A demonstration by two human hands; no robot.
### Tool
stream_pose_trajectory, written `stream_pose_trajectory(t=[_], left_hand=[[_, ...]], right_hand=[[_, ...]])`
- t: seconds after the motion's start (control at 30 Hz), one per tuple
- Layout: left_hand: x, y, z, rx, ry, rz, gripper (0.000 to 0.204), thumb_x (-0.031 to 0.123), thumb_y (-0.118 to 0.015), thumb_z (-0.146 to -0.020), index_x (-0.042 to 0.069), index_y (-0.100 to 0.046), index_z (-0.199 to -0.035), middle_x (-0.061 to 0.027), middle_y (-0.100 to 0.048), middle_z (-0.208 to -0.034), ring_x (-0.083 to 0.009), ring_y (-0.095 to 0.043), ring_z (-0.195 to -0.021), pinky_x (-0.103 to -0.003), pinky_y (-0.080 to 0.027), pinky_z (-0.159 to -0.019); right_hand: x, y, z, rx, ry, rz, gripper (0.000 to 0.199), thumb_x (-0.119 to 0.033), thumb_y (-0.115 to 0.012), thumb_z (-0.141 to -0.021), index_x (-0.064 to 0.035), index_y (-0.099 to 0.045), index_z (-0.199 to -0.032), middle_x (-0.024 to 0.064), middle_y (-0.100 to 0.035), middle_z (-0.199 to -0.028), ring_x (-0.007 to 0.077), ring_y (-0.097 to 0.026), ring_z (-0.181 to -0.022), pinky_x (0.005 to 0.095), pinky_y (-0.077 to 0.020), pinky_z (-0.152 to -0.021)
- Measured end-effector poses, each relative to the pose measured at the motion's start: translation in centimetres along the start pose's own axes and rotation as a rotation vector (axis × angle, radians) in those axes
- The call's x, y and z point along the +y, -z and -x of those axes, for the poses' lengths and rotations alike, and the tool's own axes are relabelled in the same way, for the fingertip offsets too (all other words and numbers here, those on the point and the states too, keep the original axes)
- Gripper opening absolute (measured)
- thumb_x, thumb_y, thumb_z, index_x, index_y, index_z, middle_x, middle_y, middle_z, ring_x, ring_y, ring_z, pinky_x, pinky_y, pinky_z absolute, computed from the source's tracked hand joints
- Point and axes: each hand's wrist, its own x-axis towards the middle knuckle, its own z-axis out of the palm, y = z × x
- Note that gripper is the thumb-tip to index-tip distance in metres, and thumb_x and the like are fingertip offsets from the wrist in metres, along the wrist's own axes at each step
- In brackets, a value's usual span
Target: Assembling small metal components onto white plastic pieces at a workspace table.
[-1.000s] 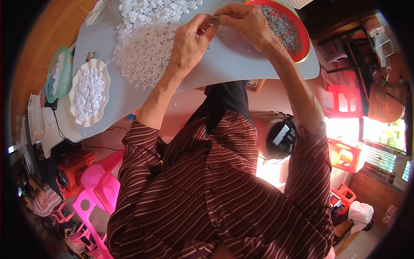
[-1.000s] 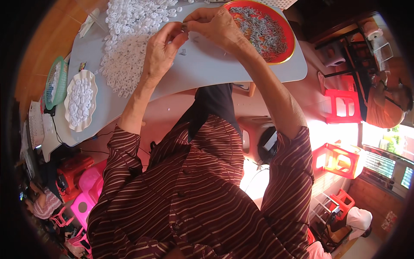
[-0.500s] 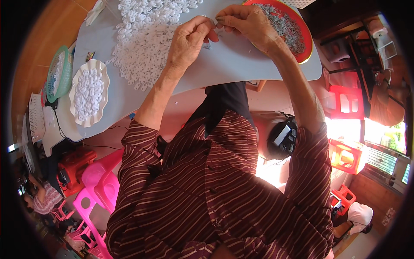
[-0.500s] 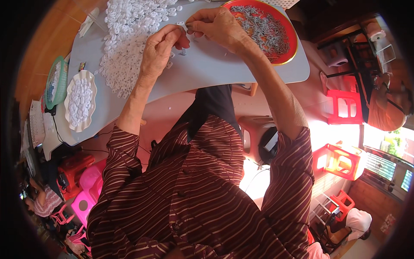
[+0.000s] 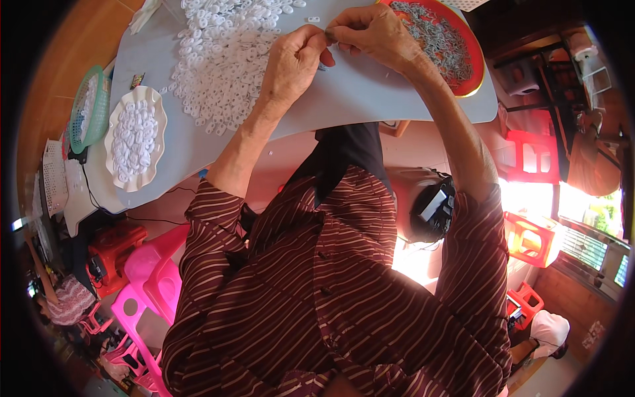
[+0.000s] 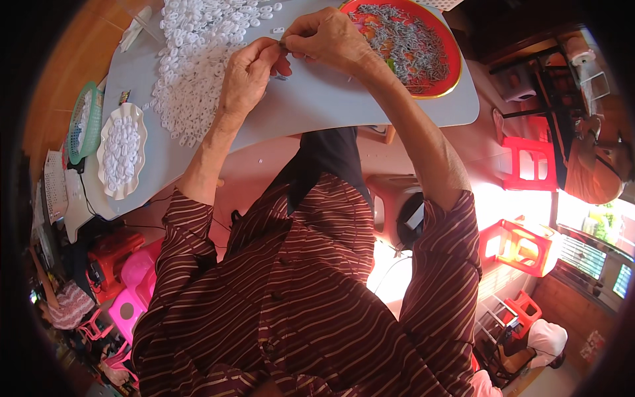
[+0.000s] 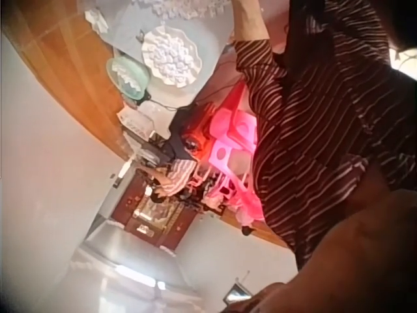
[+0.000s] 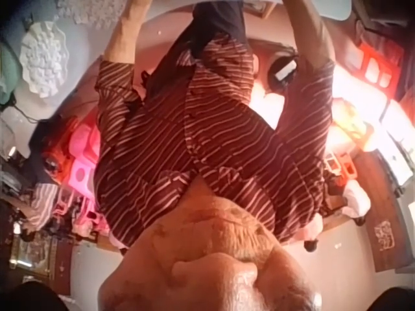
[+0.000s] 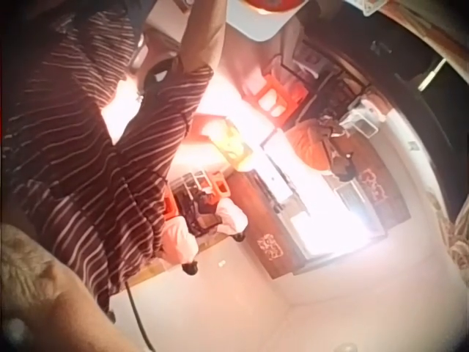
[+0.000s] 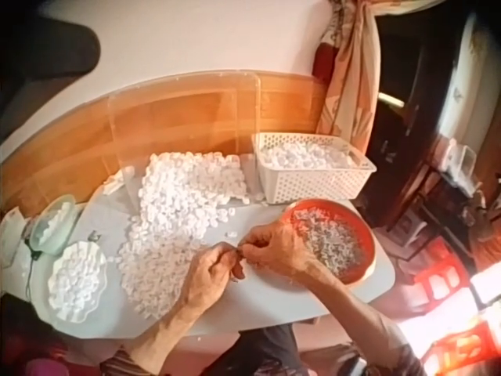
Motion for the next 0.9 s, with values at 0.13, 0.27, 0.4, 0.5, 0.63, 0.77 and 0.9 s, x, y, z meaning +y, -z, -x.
stream_pose_trajectory(t=[0.13,0.27,0.4,0.5,0.63,0.77,0.9], left_hand=[[0.0,0.5,-0.1,-0.036,0.007,0.116,0.024,0.018,-0.045,-0.089,0.002,-0.062,-0.084,-0.0037,-0.062,-0.064,-0.0077,-0.053,-0.06,-0.024,-0.043,-0.057],[0.1,0.4,0.0,-0.051,0.045,0.199,0.023,0.018,-0.046,-0.088,0.001,-0.061,-0.084,-0.0043,-0.062,-0.066,-0.0083,-0.056,-0.064,-0.024,-0.044,-0.061],[-0.3,0.5,0.0,-0.047,0.019,0.215,0.02,0.017,-0.049,-0.087,0.001,-0.062,-0.086,-0.0041,-0.063,-0.067,-0.0087,-0.058,-0.066,-0.023,-0.045,-0.063],[-0.4,0.4,0.0,-0.036,0.012,0.26,0.019,0.016,-0.052,-0.087,0.001,-0.063,-0.086,-0.0038,-0.063,-0.068,-0.0088,-0.058,-0.066,-0.023,-0.045,-0.063],[-0.7,0.4,0.0,-0.034,0.031,0.286,0.019,0.017,-0.054,-0.088,0.002,-0.064,-0.086,-0.0045,-0.063,-0.068,-0.0089,-0.058,-0.066,-0.022,-0.044,-0.062],[-1.0,0.4,0.1,-0.028,0.057,0.38,0.019,0.019,-0.054,-0.088,0.002,-0.064,-0.086,-0.0049,-0.063,-0.068,-0.0092,-0.058,-0.066,-0.022,-0.043,-0.06],[-1.1,0.2,0.0,-0.001,0.079,0.383,0.021,0.021,-0.055,-0.088,0.002,-0.064,-0.085,-0.0051,-0.062,-0.067,-0.0095,-0.058,-0.065,-0.022,-0.042,-0.057]], right_hand=[[-1.1,0.8,-0.3,-0.075,-0.087,-0.012,0.015,-0.012,-0.06,-0.084,0.0012,-0.067,-0.083,0.0041,-0.06,-0.063,0.0116,-0.057,-0.062,0.0248,-0.0471,-0.056],[-1.3,0.9,-0.1,-0.072,-0.124,-0.104,0.017,-0.014,-0.06,-0.085,0.0021,-0.067,-0.086,0.002,-0.06,-0.066,0.0072,-0.054,-0.061,0.0212,-0.045,-0.054],[-1.5,0.8,0.0,-0.067,-0.129,-0.154,0.017,-0.012,-0.059,-0.086,0.0028,-0.067,-0.085,0.002,-0.059,-0.066,0.0071,-0.053,-0.061,0.0205,-0.0447,-0.055],[-0.9,0.5,0.0,-0.048,-0.106,-0.165,0.017,-0.013,-0.059,-0.085,0.0022,-0.067,-0.085,0.0018,-0.059,-0.066,0.007,-0.053,-0.06,0.0204,-0.0452,-0.055],[0.6,-0.4,-0.1,0.021,-0.014,-0.163,0.016,-0.016,-0.061,-0.08,-0.0013,-0.068,-0.083,0.0012,-0.06,-0.063,0.0066,-0.055,-0.058,0.0207,-0.0474,-0.056],[0.3,-0.5,0.2,-0.019,-0.009,-0.135,0.017,-0.015,-0.061,-0.08,-0.0005,-0.068,-0.084,0.002,-0.061,-0.065,0.0067,-0.056,-0.06,0.0209,-0.0478,-0.057],[0.3,-0.3,0.3,-0.021,0.01,-0.151,0.017,-0.014,-0.06,-0.079,-0.0003,-0.068,-0.085,0.0025,-0.061,-0.067,0.0073,-0.057,-0.061,0.0211,-0.048,-0.058]])
